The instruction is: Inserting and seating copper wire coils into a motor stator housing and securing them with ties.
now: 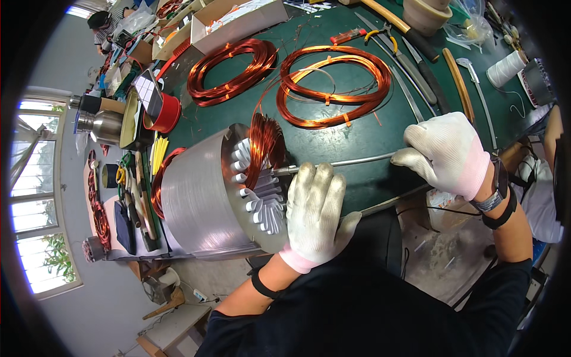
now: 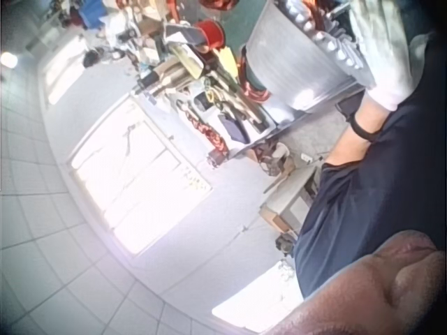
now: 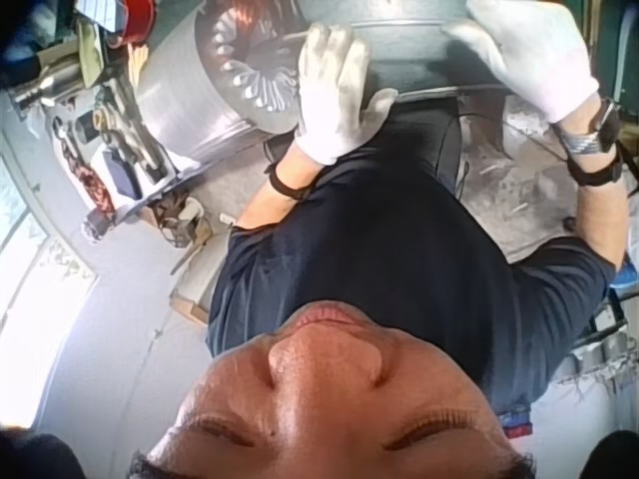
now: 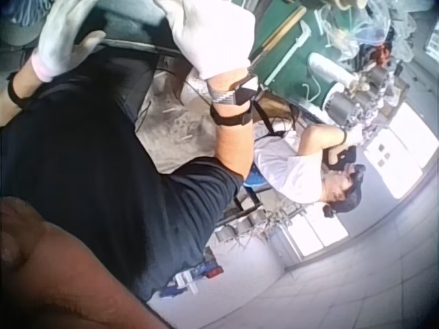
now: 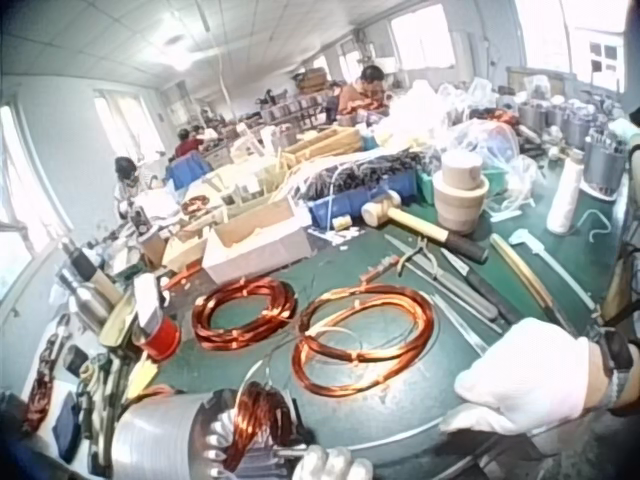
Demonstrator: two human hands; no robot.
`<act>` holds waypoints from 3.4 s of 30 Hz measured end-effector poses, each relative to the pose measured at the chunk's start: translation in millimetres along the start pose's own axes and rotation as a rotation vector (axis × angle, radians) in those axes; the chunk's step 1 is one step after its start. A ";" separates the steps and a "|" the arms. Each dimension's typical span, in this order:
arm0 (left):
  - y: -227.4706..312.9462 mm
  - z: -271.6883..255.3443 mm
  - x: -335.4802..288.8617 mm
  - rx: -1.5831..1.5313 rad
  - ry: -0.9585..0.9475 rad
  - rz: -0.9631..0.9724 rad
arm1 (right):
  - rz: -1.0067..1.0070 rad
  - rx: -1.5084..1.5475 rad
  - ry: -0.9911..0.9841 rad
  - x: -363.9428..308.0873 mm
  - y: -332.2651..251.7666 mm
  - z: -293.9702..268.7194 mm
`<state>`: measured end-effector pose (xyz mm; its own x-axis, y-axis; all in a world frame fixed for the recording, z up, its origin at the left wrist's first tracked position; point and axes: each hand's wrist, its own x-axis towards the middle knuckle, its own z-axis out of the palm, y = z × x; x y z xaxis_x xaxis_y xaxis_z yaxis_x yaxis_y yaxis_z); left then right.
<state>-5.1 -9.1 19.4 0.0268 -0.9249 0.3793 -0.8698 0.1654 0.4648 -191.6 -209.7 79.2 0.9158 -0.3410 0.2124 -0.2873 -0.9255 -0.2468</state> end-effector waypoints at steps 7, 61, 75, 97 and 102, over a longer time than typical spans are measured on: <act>-0.3 0.7 -4.2 0.006 0.027 0.023 | -0.023 -0.029 -0.047 3.6 1.2 -5.5; -191.9 -178.9 -97.3 -0.062 0.290 -0.470 | -0.182 -0.342 -0.036 48.2 -97.6 -9.7; -353.1 -213.9 -70.3 0.412 0.065 -0.641 | -0.148 -0.385 0.101 20.1 -92.6 -4.4; -10.1 -226.9 -39.6 0.403 0.211 0.433 | -0.517 -0.136 0.582 13.1 -156.8 -54.1; 8.6 -205.9 -31.6 0.312 0.081 0.458 | -0.455 0.065 0.432 22.0 -186.1 -47.3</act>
<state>88.0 92.0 176.2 -0.3614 -0.7511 0.5525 -0.9056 0.4238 -0.0162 -131.3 -52.8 174.5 0.7422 0.0357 0.6692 0.1342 -0.9863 -0.0962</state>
